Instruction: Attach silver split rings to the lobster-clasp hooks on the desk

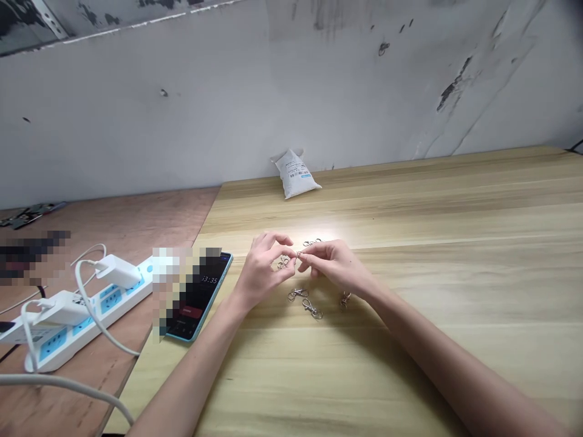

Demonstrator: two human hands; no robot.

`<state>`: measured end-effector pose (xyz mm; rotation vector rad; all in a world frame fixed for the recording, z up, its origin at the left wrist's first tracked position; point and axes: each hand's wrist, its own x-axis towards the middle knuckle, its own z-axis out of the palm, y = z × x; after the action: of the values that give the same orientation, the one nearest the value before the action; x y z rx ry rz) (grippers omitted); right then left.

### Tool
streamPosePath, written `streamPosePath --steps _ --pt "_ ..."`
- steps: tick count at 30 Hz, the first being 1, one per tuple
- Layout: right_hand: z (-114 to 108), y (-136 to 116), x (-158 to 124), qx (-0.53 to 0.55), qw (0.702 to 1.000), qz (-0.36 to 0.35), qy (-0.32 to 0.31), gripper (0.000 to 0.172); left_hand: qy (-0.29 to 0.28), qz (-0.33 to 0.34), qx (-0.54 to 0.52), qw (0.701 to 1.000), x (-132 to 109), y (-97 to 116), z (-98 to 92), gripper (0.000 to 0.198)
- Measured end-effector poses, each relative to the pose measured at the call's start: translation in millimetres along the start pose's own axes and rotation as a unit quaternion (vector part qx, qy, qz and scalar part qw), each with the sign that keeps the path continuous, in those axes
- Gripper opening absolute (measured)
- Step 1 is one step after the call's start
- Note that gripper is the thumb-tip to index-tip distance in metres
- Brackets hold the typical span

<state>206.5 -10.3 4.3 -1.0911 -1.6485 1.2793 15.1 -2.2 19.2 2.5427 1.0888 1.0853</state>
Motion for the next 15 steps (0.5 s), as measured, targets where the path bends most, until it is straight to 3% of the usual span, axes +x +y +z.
streamPosePath --steps 3,5,7,9,11,13,15 --pt "-3.9 -2.2 0.1 0.043 0.997 0.044 -0.042 0.032 0.018 0.021 0.025 0.999 0.3 -0.8 -1.4 0.007" --pt "-0.9 -0.2 0.0 0.016 1.0 0.01 -0.006 0.03 0.028 0.011 0.034 0.999 0.0 -1.9 -1.0 0.006" --pt "5.1 3.3 -0.4 -0.067 0.993 -0.076 0.066 0.024 0.031 -0.016 0.037 0.999 -0.4 -3.1 -0.2 0.005" --pt "10.2 7.1 -1.2 -0.186 0.959 -0.179 0.119 0.02 0.032 -0.044 0.031 0.998 -0.8 -4.0 0.0 0.006" --pt "11.3 9.7 -2.1 -0.298 0.913 -0.251 0.123 0.02 0.032 -0.061 0.016 0.997 -1.0 -4.8 -0.7 0.006" --pt "8.3 10.4 -2.8 -0.362 0.883 -0.281 0.103 0.021 0.035 -0.068 0.001 0.997 -0.8 -5.7 -1.9 0.006" --pt "4.0 9.0 -3.3 -0.364 0.885 -0.279 0.086 0.02 0.043 -0.076 -0.011 0.996 -0.4 -6.1 -2.8 0.006"
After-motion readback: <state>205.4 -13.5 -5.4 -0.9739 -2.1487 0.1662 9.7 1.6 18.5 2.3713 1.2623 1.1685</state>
